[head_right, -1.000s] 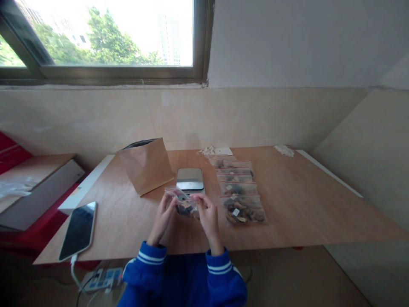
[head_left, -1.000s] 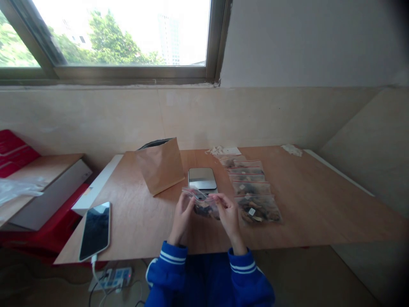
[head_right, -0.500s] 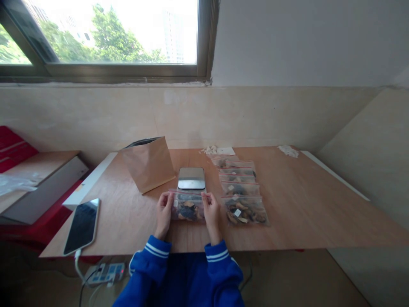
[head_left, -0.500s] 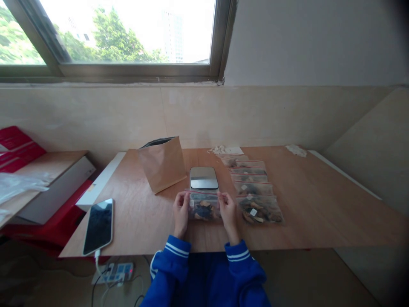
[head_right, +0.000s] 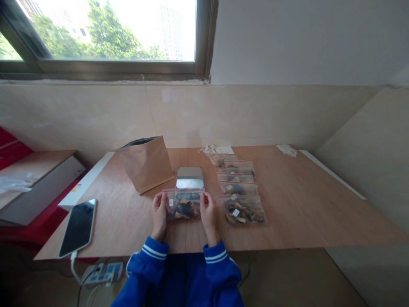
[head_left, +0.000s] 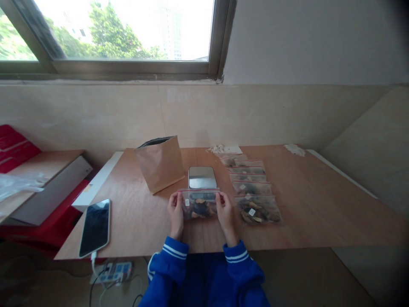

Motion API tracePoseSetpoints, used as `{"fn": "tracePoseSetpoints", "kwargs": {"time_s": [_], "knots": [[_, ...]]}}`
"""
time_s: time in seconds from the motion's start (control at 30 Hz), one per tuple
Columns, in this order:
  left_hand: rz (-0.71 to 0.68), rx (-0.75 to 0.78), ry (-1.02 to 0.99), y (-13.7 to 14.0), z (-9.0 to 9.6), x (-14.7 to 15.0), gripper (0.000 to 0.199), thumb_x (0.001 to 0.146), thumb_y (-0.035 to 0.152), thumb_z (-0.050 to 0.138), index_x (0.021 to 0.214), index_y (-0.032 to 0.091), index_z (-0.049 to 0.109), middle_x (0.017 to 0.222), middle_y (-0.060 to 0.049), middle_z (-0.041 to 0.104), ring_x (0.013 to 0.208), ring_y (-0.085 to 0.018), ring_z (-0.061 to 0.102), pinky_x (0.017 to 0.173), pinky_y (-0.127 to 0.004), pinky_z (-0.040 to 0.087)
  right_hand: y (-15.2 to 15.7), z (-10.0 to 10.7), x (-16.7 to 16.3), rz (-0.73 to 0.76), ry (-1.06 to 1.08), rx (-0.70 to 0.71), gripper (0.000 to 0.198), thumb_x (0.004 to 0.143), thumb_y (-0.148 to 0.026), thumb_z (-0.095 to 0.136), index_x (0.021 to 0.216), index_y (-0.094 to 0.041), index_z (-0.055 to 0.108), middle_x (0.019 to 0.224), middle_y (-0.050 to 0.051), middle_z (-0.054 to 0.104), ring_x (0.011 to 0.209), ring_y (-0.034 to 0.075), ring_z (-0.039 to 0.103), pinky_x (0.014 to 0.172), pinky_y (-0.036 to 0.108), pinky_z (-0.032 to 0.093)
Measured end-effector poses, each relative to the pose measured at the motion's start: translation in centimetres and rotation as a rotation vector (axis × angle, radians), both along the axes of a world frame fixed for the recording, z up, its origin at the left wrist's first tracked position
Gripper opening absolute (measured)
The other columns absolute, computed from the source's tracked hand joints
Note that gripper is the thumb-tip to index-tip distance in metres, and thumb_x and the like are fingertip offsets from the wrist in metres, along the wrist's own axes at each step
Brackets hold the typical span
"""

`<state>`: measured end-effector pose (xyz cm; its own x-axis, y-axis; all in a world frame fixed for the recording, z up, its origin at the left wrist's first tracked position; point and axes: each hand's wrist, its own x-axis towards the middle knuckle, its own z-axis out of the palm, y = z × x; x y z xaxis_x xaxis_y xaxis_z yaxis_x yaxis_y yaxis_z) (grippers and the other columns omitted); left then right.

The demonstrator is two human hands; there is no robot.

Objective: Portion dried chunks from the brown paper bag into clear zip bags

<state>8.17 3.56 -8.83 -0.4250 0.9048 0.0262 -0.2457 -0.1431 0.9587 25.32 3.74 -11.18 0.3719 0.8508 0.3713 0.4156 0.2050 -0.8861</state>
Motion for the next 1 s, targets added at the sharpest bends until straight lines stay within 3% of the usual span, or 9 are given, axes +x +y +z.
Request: {"fn": "tracePoseSetpoints", "kwargs": {"time_s": [0.17,0.43,0.7,1.0], "knots": [[-0.012,0.027,0.063,0.0,-0.2,-0.1,0.036,0.083,0.051,0.062,0.086,0.015,0.067,0.077,-0.003,0.067,0.072,-0.016,0.061,0.067,-0.025,0.047,-0.2,-0.1,0.5,-0.089,-0.072,0.013,0.044,0.095,-0.051,0.041,0.095,-0.016,0.068,0.075,0.008,0.07,0.067,0.021,0.063,0.066,0.031,0.048],[-0.012,-0.004,0.063,-0.1,-0.1,-0.1,0.038,0.081,0.054,0.063,0.085,0.016,0.061,0.062,0.003,0.058,0.049,-0.011,0.051,0.049,-0.023,0.04,-0.2,-0.3,0.6,-0.11,0.005,0.071,0.039,0.093,-0.049,0.048,0.099,-0.016,0.067,0.086,0.009,0.071,0.07,0.018,0.063,0.067,0.03,0.05],[0.017,-0.006,0.17,-0.6,0.6,0.1,0.036,0.082,0.053,0.061,0.086,0.017,0.058,0.074,-0.002,0.062,0.06,-0.014,0.058,0.049,-0.023,0.043,-0.3,0.6,0.4,-0.153,-0.001,0.144,0.032,0.088,-0.045,0.054,0.087,-0.016,0.067,0.068,0.002,0.064,0.059,0.015,0.054,0.058,0.025,0.045],[0.005,0.001,0.204,-0.5,0.3,0.0,0.035,0.084,0.052,0.059,0.087,0.017,0.059,0.081,-0.005,0.066,0.069,-0.017,0.063,0.058,-0.026,0.048,-0.2,0.5,0.5,-0.157,0.015,0.092,0.037,0.089,-0.049,0.054,0.091,-0.015,0.069,0.072,0.005,0.067,0.062,0.016,0.057,0.061,0.027,0.047]]}}
